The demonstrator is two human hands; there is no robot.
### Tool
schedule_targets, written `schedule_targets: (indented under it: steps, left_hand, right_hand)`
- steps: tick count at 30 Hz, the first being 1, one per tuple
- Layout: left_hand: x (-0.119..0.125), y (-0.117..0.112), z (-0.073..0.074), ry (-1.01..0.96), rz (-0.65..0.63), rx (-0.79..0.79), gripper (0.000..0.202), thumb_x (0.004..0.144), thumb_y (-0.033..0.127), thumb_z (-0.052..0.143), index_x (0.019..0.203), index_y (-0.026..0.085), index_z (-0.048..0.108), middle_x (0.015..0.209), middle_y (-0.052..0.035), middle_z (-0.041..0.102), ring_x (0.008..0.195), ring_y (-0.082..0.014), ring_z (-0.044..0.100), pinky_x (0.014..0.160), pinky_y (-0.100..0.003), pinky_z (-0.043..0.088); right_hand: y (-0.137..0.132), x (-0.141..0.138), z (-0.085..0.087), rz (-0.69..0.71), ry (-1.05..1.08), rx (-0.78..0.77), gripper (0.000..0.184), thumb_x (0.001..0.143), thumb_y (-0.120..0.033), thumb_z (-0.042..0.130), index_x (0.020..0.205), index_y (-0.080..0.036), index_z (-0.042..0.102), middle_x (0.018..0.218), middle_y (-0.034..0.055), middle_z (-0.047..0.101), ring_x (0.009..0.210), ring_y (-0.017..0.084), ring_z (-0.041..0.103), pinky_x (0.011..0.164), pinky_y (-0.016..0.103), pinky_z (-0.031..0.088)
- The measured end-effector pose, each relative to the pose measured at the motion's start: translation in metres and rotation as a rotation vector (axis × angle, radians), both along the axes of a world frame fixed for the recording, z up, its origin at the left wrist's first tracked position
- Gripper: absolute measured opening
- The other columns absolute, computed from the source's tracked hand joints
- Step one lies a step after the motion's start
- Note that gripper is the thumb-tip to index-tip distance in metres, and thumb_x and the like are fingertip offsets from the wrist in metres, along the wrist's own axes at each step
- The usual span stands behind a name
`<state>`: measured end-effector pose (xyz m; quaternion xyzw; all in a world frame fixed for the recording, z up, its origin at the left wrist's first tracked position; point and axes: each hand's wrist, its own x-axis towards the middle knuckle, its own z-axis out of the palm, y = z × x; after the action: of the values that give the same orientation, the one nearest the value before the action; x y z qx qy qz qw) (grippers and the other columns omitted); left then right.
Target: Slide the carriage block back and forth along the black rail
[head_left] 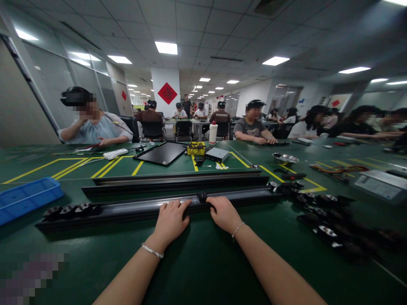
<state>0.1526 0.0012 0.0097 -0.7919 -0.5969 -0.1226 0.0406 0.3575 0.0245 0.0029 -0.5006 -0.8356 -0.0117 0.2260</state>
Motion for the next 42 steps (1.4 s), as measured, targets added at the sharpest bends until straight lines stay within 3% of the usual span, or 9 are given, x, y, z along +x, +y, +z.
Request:
schedule_targets:
  steps: [12,18,42]
  left_hand:
    - [0.0012,-0.0019,0.0048,0.006,0.004,-0.013,0.049,0.077,0.032,0.044,0.125,0.033,0.039,0.109,-0.0037,0.055,0.103,-0.0208,0.046,0.090,-0.037,0.028]
    - [0.0003,-0.0017,0.0039,0.000,-0.007,0.000,0.048,0.077,0.034,0.044,0.124,0.033,0.040,0.108,-0.0035,0.055,0.102,-0.0207,0.046,0.089,-0.037,0.028]
    - [-0.0022,0.0009,-0.0006,-0.007,-0.030,0.040,0.049,0.076,0.034,0.045,0.124,0.033,0.039,0.104,-0.0032,0.056,0.100,-0.0207,0.048,0.088,-0.037,0.028]
  right_hand:
    - [-0.0019,-0.0006,0.0029,-0.015,-0.042,0.003,0.031,0.075,-0.013,0.045,0.104,-0.021,0.055,0.095,0.0029,0.062,0.089,0.016,0.052,0.086,0.028,0.032]
    - [-0.0010,0.0030,0.0013,-0.064,-0.041,0.013,0.028,0.076,-0.017,0.046,0.101,-0.024,0.056,0.091,0.0016,0.063,0.089,0.016,0.053,0.094,0.034,0.025]
    - [-0.0014,0.0056,0.0056,-0.110,-0.041,0.022,0.022,0.075,-0.019,0.047,0.094,-0.023,0.056,0.083,0.0003,0.064,0.080,0.015,0.054,0.089,0.031,0.028]
